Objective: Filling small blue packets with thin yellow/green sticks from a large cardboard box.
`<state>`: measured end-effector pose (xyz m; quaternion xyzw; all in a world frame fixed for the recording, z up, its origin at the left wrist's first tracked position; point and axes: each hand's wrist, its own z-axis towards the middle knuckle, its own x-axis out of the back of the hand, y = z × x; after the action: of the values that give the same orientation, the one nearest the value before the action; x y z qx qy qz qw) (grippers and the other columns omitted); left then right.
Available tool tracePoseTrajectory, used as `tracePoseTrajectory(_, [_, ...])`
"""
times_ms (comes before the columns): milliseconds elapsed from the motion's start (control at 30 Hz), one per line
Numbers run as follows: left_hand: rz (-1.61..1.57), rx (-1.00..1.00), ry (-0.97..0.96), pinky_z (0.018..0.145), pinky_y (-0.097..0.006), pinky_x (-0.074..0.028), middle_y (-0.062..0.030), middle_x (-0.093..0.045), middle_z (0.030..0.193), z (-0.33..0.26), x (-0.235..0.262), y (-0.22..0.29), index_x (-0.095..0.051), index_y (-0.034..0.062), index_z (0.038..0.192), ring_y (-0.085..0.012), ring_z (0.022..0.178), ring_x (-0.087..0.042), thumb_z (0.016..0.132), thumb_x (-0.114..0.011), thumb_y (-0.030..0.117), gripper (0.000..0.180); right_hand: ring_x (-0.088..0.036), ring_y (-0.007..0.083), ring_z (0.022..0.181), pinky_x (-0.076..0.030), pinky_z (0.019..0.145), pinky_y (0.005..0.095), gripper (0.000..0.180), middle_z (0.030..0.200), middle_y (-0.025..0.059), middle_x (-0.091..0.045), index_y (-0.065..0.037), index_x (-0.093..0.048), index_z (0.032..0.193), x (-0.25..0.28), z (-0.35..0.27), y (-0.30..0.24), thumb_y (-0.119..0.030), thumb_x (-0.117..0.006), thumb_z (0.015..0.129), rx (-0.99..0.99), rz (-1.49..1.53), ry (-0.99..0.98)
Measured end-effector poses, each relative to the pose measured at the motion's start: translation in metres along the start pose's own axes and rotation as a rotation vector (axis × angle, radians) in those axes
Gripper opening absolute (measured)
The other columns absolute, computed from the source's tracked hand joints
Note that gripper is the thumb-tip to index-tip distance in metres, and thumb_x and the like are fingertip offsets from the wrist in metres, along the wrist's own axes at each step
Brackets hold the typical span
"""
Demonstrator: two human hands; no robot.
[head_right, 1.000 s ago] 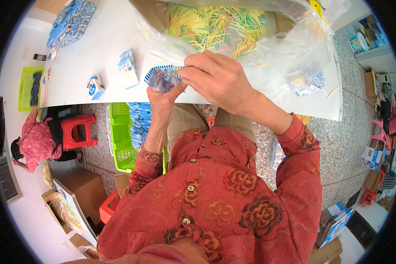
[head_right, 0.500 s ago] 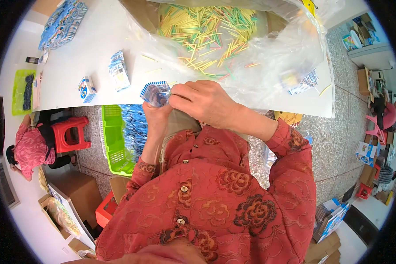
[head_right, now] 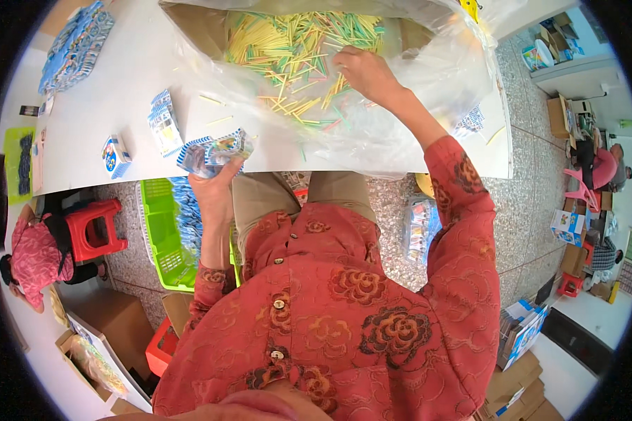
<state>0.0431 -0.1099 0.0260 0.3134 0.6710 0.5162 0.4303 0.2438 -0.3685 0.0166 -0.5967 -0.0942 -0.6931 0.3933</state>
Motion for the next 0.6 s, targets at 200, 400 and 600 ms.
tracePoseTrajectory(200, [0.001,0.034,0.016,0.070,-0.022,-0.047,-0.0029,-0.062,0.089,0.000,0.002,0.002,-0.061,0.0001,0.094,-0.0089,0.076,-0.057,0.067,-0.071,-0.005,0.029,-0.058,0.0285,0.088,-0.049,0.071,0.0375,0.021,0.095,0.0096,-0.057,-0.004,-0.058,0.092,-0.013,0.002,0.024,0.003,-0.051,0.073,0.203,-0.263,-0.153])
tracePoseTrajectory(400, [0.009,0.041,0.022,0.069,-0.022,-0.047,-0.0031,-0.062,0.088,0.001,0.001,0.004,-0.061,0.0005,0.094,-0.0089,0.076,-0.057,0.067,-0.071,-0.004,0.030,-0.058,0.0283,0.088,-0.049,0.071,0.0375,0.022,0.095,0.0097,-0.056,-0.003,-0.056,0.093,-0.014,0.003,0.024,0.002,-0.051,0.073,0.215,-0.305,-0.238])
tracePoseTrajectory(600, [0.011,0.046,0.007,0.068,-0.023,-0.047,-0.0022,-0.062,0.087,0.004,0.003,0.001,-0.060,0.0012,0.095,-0.0089,0.074,-0.057,0.067,-0.071,-0.004,0.030,-0.056,0.0285,0.089,-0.048,0.072,0.0388,0.019,0.096,0.0095,-0.054,-0.004,-0.054,0.092,-0.012,0.001,-0.005,-0.002,-0.055,0.073,0.209,-0.135,-0.224])
